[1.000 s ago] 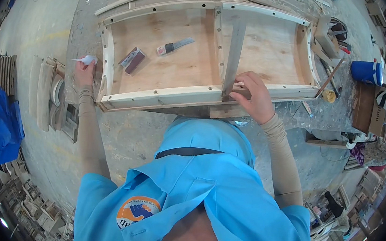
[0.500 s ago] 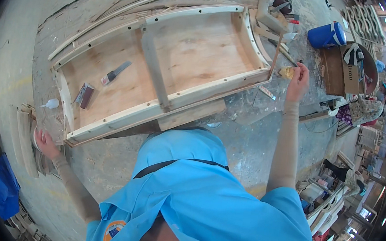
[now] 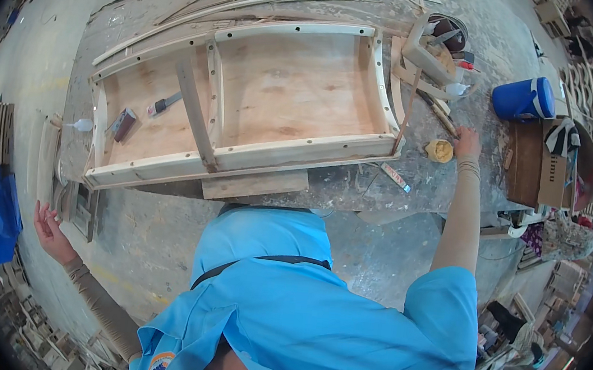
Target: The person assembles a wooden frame by sanding the edges of a plank, applying glue to the joints, and fitting a smaller wooden piece into place. They use a sanding block to smooth the wood and a glue bottle to secure the connection between the frame components.
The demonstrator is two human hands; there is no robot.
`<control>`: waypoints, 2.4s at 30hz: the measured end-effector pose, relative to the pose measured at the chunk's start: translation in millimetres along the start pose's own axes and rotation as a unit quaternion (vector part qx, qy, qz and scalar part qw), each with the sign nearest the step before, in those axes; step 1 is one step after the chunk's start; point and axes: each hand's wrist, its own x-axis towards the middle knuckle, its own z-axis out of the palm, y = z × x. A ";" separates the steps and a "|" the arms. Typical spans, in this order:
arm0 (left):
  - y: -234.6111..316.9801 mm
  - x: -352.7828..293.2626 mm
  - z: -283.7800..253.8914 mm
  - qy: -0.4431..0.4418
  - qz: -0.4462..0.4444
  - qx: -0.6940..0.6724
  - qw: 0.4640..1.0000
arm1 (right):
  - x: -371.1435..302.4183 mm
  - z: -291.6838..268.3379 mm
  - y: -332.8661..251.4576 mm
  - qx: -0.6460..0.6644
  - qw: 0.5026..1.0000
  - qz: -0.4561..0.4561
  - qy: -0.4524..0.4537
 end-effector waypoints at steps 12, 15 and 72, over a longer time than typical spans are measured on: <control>57.9 -20.6 26.0 -0.037 0.025 -0.052 0.998 | -47.5 6.3 89.9 0.207 0.969 -0.032 0.133; 89.8 -11.7 54.6 -0.063 0.067 -0.062 0.994 | -89.7 -41.5 96.9 0.219 0.970 0.005 0.107; 153.1 -230.2 197.9 -0.151 0.155 -0.114 0.970 | -176.4 -114.9 -434.6 0.561 0.679 -0.431 -0.197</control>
